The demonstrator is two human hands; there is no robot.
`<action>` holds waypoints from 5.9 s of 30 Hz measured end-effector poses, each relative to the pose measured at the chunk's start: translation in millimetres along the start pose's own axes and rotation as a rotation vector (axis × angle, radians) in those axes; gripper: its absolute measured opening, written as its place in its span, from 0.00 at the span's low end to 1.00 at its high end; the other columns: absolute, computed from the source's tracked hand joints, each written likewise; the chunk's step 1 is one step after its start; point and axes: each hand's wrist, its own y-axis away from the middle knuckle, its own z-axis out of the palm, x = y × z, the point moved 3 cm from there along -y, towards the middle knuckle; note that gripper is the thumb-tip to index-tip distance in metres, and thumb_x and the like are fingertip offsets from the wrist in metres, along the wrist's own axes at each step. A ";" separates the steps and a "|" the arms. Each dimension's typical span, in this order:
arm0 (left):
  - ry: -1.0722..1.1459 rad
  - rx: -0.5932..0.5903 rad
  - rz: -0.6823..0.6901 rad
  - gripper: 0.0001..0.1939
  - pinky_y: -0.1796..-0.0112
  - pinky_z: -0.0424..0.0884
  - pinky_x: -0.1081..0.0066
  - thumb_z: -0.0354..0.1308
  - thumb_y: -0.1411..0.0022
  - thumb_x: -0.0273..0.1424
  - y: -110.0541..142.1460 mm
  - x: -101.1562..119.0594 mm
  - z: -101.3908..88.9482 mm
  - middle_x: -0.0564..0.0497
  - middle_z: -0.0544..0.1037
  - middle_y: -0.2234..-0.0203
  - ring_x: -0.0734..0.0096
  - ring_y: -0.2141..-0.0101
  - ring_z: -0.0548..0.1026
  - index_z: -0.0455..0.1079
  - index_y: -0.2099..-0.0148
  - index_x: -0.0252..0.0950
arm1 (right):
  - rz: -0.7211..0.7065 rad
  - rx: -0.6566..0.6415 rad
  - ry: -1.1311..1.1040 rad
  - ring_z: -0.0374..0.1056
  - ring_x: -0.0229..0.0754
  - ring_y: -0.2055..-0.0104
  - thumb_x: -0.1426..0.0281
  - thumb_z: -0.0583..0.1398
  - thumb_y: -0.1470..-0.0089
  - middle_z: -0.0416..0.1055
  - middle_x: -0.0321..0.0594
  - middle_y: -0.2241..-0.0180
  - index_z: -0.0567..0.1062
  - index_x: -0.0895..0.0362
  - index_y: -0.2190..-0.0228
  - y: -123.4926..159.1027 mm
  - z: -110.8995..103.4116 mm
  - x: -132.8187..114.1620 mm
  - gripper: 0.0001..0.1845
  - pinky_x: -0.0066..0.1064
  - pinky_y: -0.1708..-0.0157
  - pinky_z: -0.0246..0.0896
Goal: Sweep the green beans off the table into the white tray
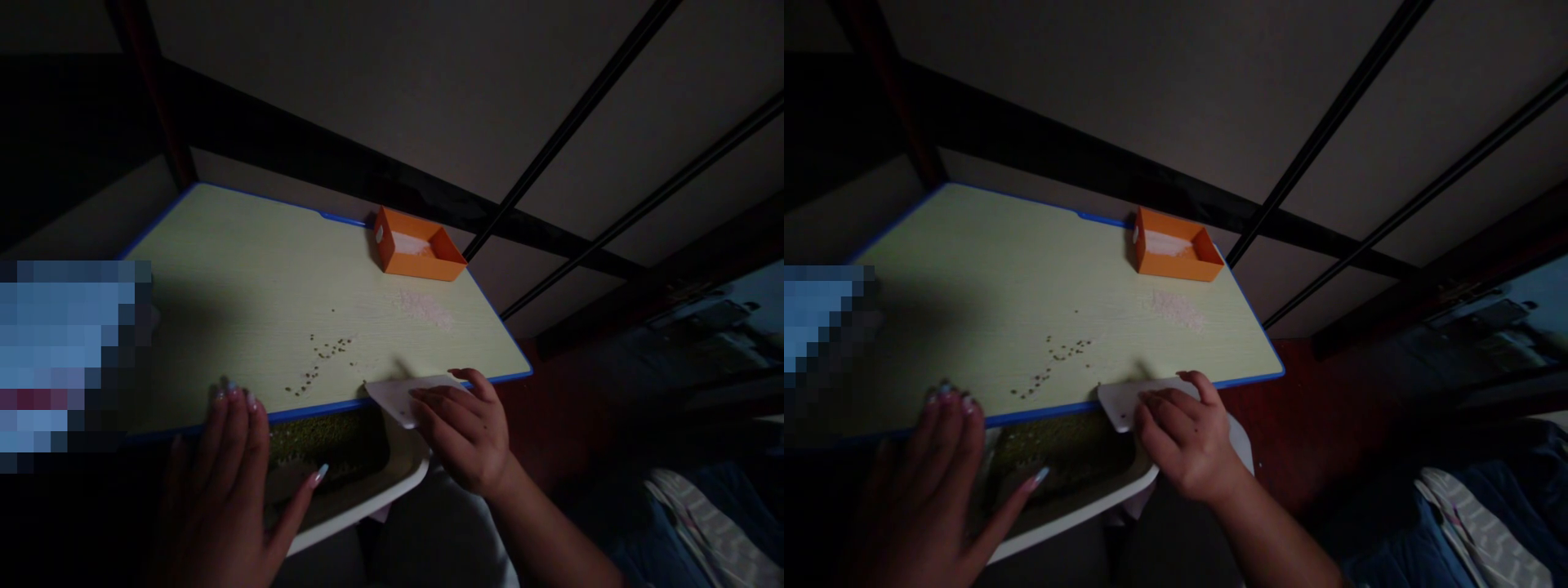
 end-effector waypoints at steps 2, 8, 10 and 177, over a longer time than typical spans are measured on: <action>-0.006 0.001 0.000 0.45 0.43 0.65 0.23 0.46 0.35 0.47 -0.4 -0.2 -0.4 0.28 0.57 0.29 0.30 0.30 0.57 0.29 0.25 0.39 | -0.003 0.003 0.001 0.77 0.38 0.64 0.77 0.55 0.33 0.84 0.39 0.66 0.76 0.57 0.61 -1.8 2.4 -1.2 0.09 0.43 0.51 0.65; -0.025 0.012 0.021 0.45 0.43 0.65 0.25 0.47 0.36 0.47 -0.5 0.3 0.0 0.27 0.61 0.31 0.30 0.31 0.59 0.30 0.25 0.36 | 0.021 -0.001 0.008 0.77 0.38 0.66 0.75 0.56 0.34 0.84 0.39 0.66 0.76 0.56 0.60 -0.8 1.3 1.0 0.08 0.43 0.51 0.65; -0.026 0.022 0.022 0.45 0.43 0.66 0.25 0.46 0.36 0.46 0.3 0.6 0.0 0.27 0.61 0.31 0.30 0.31 0.59 0.31 0.25 0.36 | 0.040 0.002 0.015 0.77 0.38 0.65 0.75 0.57 0.34 0.84 0.39 0.65 0.76 0.56 0.59 1.5 -0.3 3.6 0.07 0.43 0.50 0.65; 0.079 0.121 -0.034 0.46 0.38 0.62 0.25 0.50 0.40 0.48 10.6 -10.5 15.6 0.46 0.52 0.26 0.38 0.30 0.59 0.39 0.25 0.43 | 0.345 -0.292 0.388 0.69 0.39 0.76 0.65 0.56 0.30 0.76 0.37 0.79 0.74 0.53 0.74 -69.8 64.8 32.6 0.19 0.35 0.66 0.48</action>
